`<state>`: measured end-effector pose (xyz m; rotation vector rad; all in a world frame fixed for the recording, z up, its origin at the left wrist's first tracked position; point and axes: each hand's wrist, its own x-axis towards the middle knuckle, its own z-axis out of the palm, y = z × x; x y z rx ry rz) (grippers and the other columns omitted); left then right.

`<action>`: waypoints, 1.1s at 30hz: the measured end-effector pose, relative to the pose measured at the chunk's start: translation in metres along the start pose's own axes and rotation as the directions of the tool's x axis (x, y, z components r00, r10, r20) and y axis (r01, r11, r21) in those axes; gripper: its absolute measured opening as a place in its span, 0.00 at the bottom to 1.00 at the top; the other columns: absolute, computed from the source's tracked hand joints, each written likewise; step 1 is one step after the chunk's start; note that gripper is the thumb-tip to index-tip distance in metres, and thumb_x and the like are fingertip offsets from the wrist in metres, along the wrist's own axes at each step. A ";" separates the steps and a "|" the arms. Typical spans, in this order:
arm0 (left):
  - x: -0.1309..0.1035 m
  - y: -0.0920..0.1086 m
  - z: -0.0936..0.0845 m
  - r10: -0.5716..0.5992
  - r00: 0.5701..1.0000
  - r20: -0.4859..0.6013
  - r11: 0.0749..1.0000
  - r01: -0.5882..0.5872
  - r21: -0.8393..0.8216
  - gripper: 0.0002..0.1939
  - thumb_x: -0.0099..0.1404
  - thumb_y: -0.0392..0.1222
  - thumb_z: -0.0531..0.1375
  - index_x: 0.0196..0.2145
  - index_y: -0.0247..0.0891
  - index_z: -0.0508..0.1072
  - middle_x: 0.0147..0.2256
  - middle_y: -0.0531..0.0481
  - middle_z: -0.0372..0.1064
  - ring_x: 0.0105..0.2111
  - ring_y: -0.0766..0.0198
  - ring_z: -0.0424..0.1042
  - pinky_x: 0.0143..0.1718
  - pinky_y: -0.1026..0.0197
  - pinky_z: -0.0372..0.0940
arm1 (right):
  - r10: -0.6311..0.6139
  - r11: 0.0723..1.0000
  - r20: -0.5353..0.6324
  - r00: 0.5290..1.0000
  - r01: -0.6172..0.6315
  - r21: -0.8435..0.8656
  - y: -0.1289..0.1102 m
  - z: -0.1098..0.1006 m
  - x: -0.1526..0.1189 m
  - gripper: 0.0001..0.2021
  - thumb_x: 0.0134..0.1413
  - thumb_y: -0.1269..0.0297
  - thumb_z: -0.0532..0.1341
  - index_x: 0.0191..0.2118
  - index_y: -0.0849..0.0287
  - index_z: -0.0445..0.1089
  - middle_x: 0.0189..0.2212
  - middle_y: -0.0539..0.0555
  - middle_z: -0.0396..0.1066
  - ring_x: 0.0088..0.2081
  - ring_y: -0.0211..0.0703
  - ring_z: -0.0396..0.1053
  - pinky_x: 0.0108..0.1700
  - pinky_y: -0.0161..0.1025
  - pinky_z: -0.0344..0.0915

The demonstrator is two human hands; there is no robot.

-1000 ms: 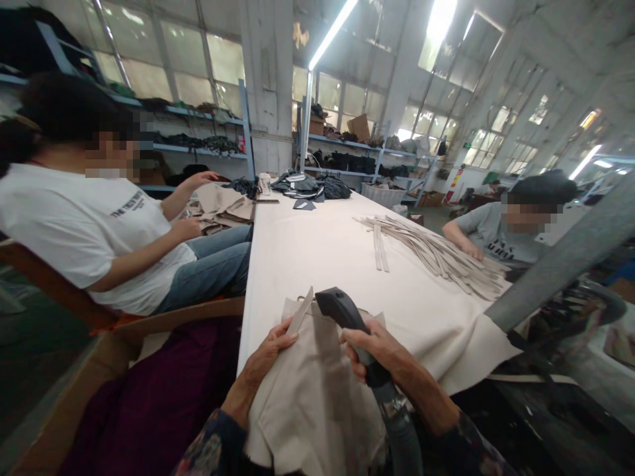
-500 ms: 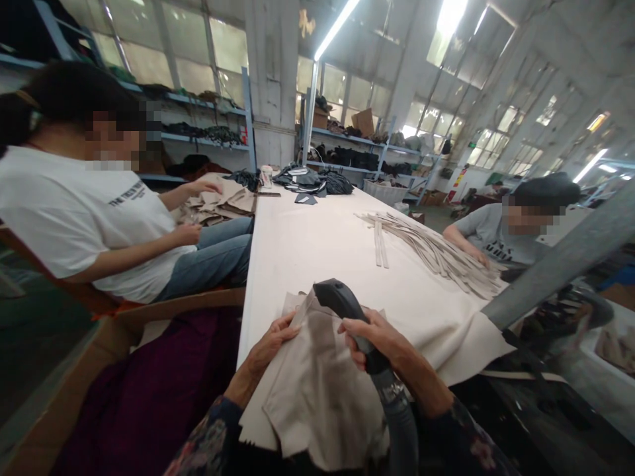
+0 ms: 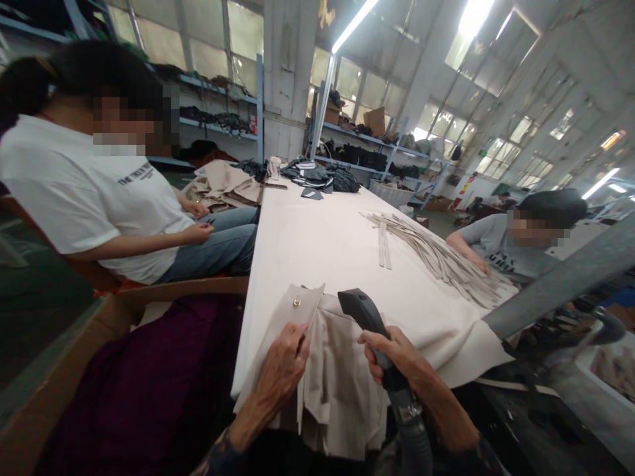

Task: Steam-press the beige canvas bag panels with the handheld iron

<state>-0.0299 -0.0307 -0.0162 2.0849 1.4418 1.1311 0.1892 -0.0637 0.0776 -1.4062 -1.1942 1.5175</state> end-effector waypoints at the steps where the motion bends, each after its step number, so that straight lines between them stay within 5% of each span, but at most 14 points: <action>1: 0.005 -0.001 -0.003 -0.049 0.994 -0.093 0.997 0.054 0.052 0.18 0.66 0.41 0.48 0.49 0.34 0.68 0.45 0.38 0.66 0.45 0.52 0.66 0.49 0.51 0.62 | 0.009 1.000 0.009 1.000 -0.009 0.003 -0.002 0.001 -0.005 0.19 0.49 0.50 0.62 0.35 0.64 0.64 0.19 0.45 0.61 0.14 0.31 0.58 0.15 0.30 0.57; 4: 0.028 -0.011 -0.014 -0.247 0.936 -0.251 0.959 0.272 0.072 0.20 0.62 0.43 0.53 0.49 0.32 0.67 0.47 0.35 0.66 0.50 0.47 0.63 0.51 0.49 0.59 | 0.022 1.000 0.035 0.999 -0.022 -0.006 -0.005 0.009 -0.012 0.19 0.48 0.51 0.63 0.37 0.63 0.64 0.19 0.46 0.61 0.15 0.32 0.58 0.15 0.30 0.57; 7: 0.048 -0.021 -0.023 -0.447 0.895 0.007 0.869 0.435 -0.237 0.18 0.56 0.42 0.58 0.43 0.33 0.71 0.38 0.40 0.72 0.41 0.50 0.70 0.41 0.54 0.64 | 0.025 1.000 0.074 0.997 -0.025 -0.006 -0.009 0.019 -0.008 0.19 0.48 0.50 0.62 0.37 0.63 0.64 0.19 0.46 0.61 0.14 0.32 0.58 0.15 0.31 0.57; 10: 0.052 -0.020 -0.025 -0.446 0.841 0.306 0.545 0.527 -0.652 0.20 0.50 0.41 0.61 0.42 0.32 0.71 0.31 0.45 0.74 0.28 0.57 0.72 0.29 0.60 0.64 | 0.028 1.000 0.139 0.990 -0.026 -0.016 -0.012 0.028 -0.003 0.19 0.47 0.49 0.62 0.35 0.62 0.64 0.19 0.46 0.61 0.15 0.32 0.59 0.16 0.31 0.58; 13: 0.046 -0.013 -0.023 -0.398 0.827 0.396 0.287 0.523 -0.803 0.25 0.48 0.39 0.63 0.46 0.31 0.69 0.28 0.48 0.74 0.22 0.61 0.70 0.24 0.62 0.64 | 0.038 0.999 0.171 0.985 -0.035 -0.017 -0.012 0.033 0.001 0.19 0.47 0.49 0.62 0.34 0.62 0.65 0.20 0.47 0.62 0.15 0.32 0.59 0.16 0.31 0.58; 23: 0.039 -0.002 -0.025 -0.309 0.904 0.295 0.381 0.402 -0.833 0.25 0.50 0.39 0.63 0.47 0.33 0.71 0.31 0.49 0.75 0.27 0.59 0.73 0.27 0.63 0.66 | 0.020 0.997 0.255 0.967 0.001 -0.083 -0.025 0.048 0.011 0.14 0.52 0.55 0.60 0.26 0.61 0.62 0.15 0.47 0.61 0.14 0.33 0.60 0.15 0.30 0.59; 28: 0.033 0.000 -0.020 -0.312 0.894 0.320 0.305 0.414 -0.858 0.28 0.50 0.41 0.64 0.49 0.30 0.69 0.31 0.48 0.75 0.25 0.62 0.72 0.26 0.64 0.65 | -0.062 0.998 0.126 0.990 0.063 -0.010 -0.035 0.049 0.024 0.15 0.52 0.53 0.61 0.32 0.62 0.64 0.20 0.47 0.63 0.15 0.32 0.60 0.15 0.30 0.59; 33: 0.032 0.004 -0.019 -0.335 0.882 0.331 0.247 0.421 -0.873 0.29 0.50 0.39 0.63 0.51 0.29 0.68 0.31 0.47 0.76 0.24 0.62 0.72 0.26 0.63 0.66 | -0.066 0.997 0.183 0.981 0.072 -0.025 -0.033 0.039 0.013 0.14 0.52 0.55 0.61 0.36 0.62 0.64 0.19 0.46 0.62 0.15 0.33 0.60 0.15 0.31 0.60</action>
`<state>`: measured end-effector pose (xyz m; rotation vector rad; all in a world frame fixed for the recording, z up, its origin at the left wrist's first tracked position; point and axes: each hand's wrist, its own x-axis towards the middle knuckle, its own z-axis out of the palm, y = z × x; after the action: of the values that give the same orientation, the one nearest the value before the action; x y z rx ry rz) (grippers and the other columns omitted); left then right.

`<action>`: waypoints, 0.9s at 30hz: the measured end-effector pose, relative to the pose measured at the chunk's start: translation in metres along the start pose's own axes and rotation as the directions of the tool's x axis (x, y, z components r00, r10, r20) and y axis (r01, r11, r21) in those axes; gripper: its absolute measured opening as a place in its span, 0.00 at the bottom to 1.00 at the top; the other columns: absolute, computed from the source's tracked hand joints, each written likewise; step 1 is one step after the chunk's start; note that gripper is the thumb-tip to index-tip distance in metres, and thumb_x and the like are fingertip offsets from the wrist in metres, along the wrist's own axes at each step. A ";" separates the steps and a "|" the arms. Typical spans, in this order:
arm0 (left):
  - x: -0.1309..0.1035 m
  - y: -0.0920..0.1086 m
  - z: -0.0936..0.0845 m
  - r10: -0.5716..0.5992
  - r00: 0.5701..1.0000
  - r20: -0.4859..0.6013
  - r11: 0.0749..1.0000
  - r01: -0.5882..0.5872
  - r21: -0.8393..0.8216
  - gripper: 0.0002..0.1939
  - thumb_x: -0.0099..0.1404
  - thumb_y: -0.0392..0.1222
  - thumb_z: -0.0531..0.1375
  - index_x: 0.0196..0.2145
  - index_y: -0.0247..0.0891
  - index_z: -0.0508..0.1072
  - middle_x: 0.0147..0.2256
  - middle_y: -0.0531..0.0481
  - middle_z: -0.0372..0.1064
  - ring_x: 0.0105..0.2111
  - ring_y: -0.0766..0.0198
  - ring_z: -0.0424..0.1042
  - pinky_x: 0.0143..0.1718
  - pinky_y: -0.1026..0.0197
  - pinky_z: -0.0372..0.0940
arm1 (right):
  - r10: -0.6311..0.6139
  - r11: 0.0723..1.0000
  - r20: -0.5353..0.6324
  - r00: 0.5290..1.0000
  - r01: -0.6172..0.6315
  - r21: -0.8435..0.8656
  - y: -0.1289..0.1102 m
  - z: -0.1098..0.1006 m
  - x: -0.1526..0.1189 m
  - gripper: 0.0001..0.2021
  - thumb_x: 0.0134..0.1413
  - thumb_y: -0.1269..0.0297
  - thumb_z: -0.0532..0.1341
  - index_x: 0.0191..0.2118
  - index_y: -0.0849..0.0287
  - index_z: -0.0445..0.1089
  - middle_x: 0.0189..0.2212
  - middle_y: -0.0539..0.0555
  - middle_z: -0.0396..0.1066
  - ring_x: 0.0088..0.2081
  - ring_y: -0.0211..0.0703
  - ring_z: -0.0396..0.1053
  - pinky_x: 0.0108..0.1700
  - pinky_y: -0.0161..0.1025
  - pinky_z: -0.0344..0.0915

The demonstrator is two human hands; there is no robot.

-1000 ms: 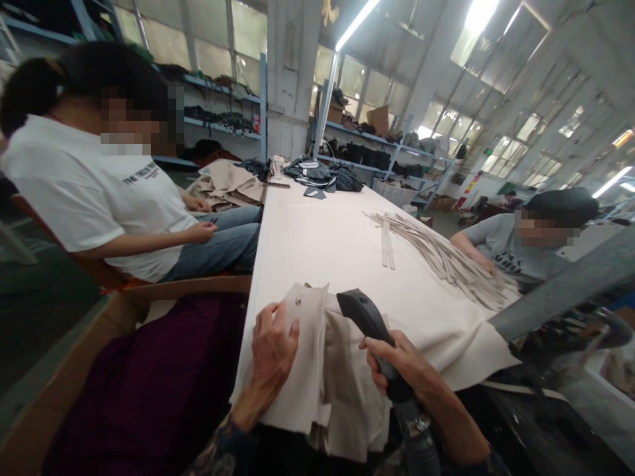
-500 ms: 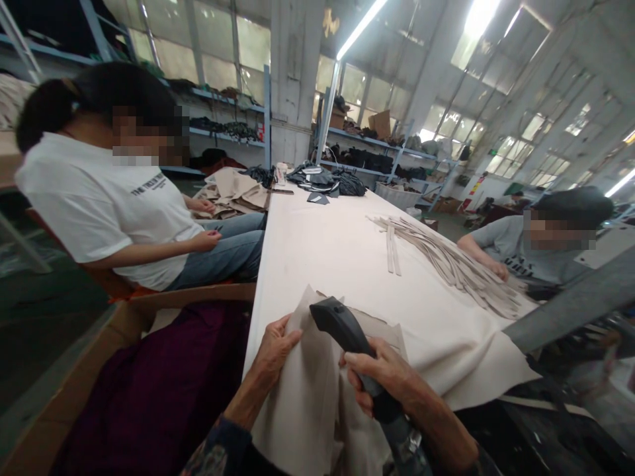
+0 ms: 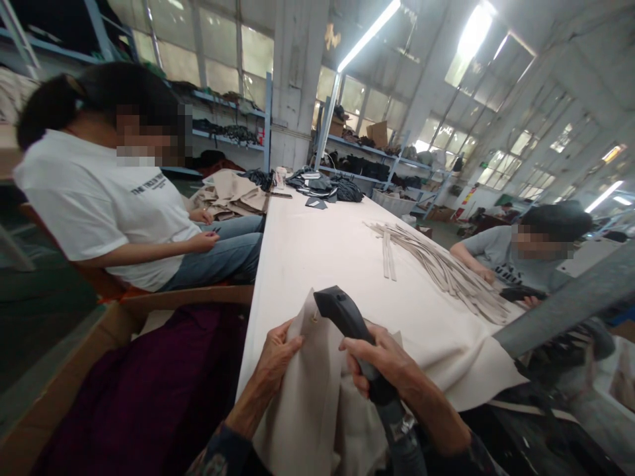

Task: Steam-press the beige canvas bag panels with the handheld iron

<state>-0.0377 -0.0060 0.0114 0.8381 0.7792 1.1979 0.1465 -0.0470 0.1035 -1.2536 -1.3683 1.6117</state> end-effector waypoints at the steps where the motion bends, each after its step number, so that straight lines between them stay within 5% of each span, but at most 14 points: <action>1: 0.000 0.000 0.000 0.004 1.000 0.002 1.000 -0.004 -0.003 0.29 0.50 0.39 0.64 0.51 0.29 0.68 0.31 0.47 0.76 0.24 0.62 0.72 0.26 0.63 0.66 | 0.014 1.000 0.015 1.000 -0.014 -0.008 0.003 0.001 -0.005 0.14 0.53 0.55 0.61 0.36 0.62 0.64 0.19 0.46 0.62 0.15 0.33 0.60 0.15 0.31 0.60; 7: 0.001 -0.001 0.000 0.061 0.998 -0.012 0.998 -0.061 0.012 0.28 0.49 0.41 0.65 0.48 0.29 0.71 0.32 0.47 0.76 0.27 0.61 0.73 0.30 0.63 0.67 | 0.201 0.974 0.089 0.976 -0.188 -0.129 0.024 0.009 -0.027 0.13 0.53 0.58 0.59 0.26 0.62 0.64 0.16 0.49 0.63 0.14 0.34 0.61 0.15 0.29 0.59; 13: -0.002 -0.003 0.000 0.013 1.000 0.001 0.999 -0.013 0.043 0.28 0.51 0.41 0.64 0.50 0.31 0.70 0.31 0.48 0.76 0.23 0.64 0.71 0.27 0.64 0.65 | 0.083 0.996 -0.036 0.996 -0.085 -0.040 0.019 -0.002 -0.018 0.16 0.53 0.53 0.60 0.26 0.63 0.64 0.16 0.47 0.61 0.15 0.33 0.59 0.16 0.31 0.60; 20: 0.001 -0.006 -0.003 0.068 0.994 0.086 0.989 -0.079 0.124 0.23 0.54 0.42 0.63 0.48 0.32 0.72 0.31 0.49 0.75 0.26 0.62 0.72 0.30 0.63 0.66 | 0.123 0.990 0.074 0.990 -0.117 -0.077 0.015 0.001 -0.021 0.13 0.53 0.56 0.60 0.28 0.62 0.64 0.18 0.48 0.64 0.15 0.34 0.62 0.16 0.30 0.60; 27: -0.003 -0.006 0.001 -0.004 0.990 0.138 0.986 -0.019 0.167 0.26 0.56 0.43 0.60 0.52 0.31 0.69 0.28 0.49 0.75 0.23 0.62 0.71 0.27 0.62 0.65 | 0.099 0.993 0.034 0.994 -0.097 -0.069 0.001 -0.006 -0.016 0.13 0.53 0.56 0.60 0.35 0.62 0.65 0.19 0.48 0.64 0.15 0.33 0.61 0.16 0.30 0.60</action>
<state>-0.0348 -0.0100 0.0065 1.0527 0.7719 1.0789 0.1577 -0.0597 0.1063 -1.3557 -1.4141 1.6751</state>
